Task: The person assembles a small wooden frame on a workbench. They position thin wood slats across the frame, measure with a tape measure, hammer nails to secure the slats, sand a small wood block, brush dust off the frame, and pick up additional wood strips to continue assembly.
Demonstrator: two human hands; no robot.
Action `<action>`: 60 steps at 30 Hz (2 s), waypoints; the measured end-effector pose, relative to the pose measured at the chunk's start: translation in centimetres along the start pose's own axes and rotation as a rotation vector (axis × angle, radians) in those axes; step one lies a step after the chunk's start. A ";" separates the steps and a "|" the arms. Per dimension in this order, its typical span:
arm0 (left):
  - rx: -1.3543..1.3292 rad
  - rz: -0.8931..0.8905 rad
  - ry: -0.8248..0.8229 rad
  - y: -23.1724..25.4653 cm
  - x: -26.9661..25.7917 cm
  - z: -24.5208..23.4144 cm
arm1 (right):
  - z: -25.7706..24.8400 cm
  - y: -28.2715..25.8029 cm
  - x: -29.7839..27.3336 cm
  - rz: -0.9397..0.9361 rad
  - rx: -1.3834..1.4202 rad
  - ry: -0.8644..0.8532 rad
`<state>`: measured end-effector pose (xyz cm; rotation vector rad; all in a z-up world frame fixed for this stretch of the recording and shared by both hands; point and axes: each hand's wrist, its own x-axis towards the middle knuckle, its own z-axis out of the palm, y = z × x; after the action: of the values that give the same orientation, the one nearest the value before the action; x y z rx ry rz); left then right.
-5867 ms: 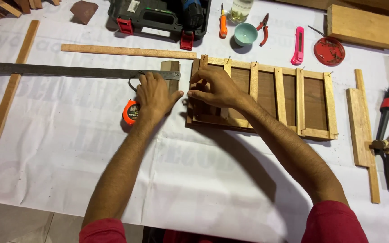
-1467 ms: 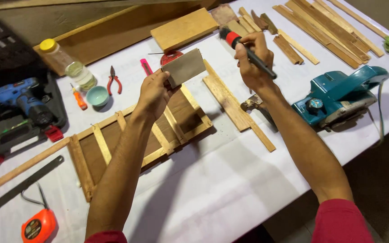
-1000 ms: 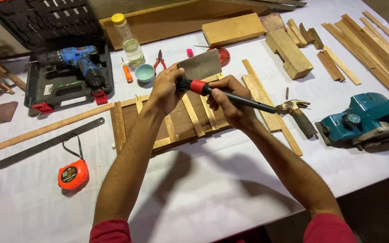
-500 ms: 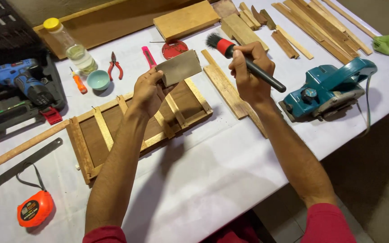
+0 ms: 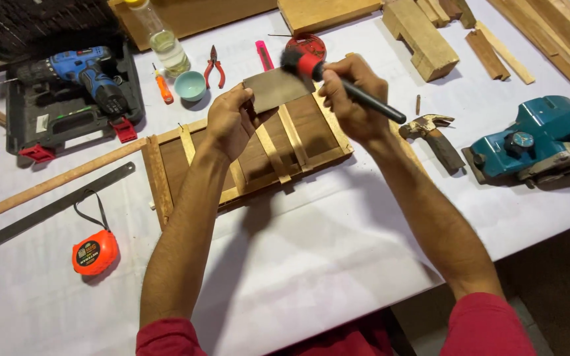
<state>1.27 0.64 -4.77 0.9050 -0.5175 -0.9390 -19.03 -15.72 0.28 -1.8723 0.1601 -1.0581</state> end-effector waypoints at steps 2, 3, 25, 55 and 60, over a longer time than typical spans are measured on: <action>0.040 -0.034 0.044 1.0 -0.9 2.4 | -2.5 1.3 0.3 0.053 -0.057 0.035; 0.078 -0.063 0.085 1.3 -1.3 3.9 | -4.1 1.9 0.4 0.103 -0.116 0.068; 0.031 -0.227 0.050 -10.0 9.8 9.2 | -16.3 16.7 2.3 -0.177 -1.131 -0.501; 0.145 0.011 0.021 2.9 -2.0 5.5 | -0.3 0.9 2.0 -0.528 -0.867 -0.352; 0.197 0.109 0.178 4.1 -6.3 0.6 | 6.3 0.2 1.5 -0.630 -0.698 -0.524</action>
<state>-0.49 6.95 -1.00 1.1155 -0.5066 -0.7097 -13.55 -12.38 -0.08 -2.8877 -0.4532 -0.9219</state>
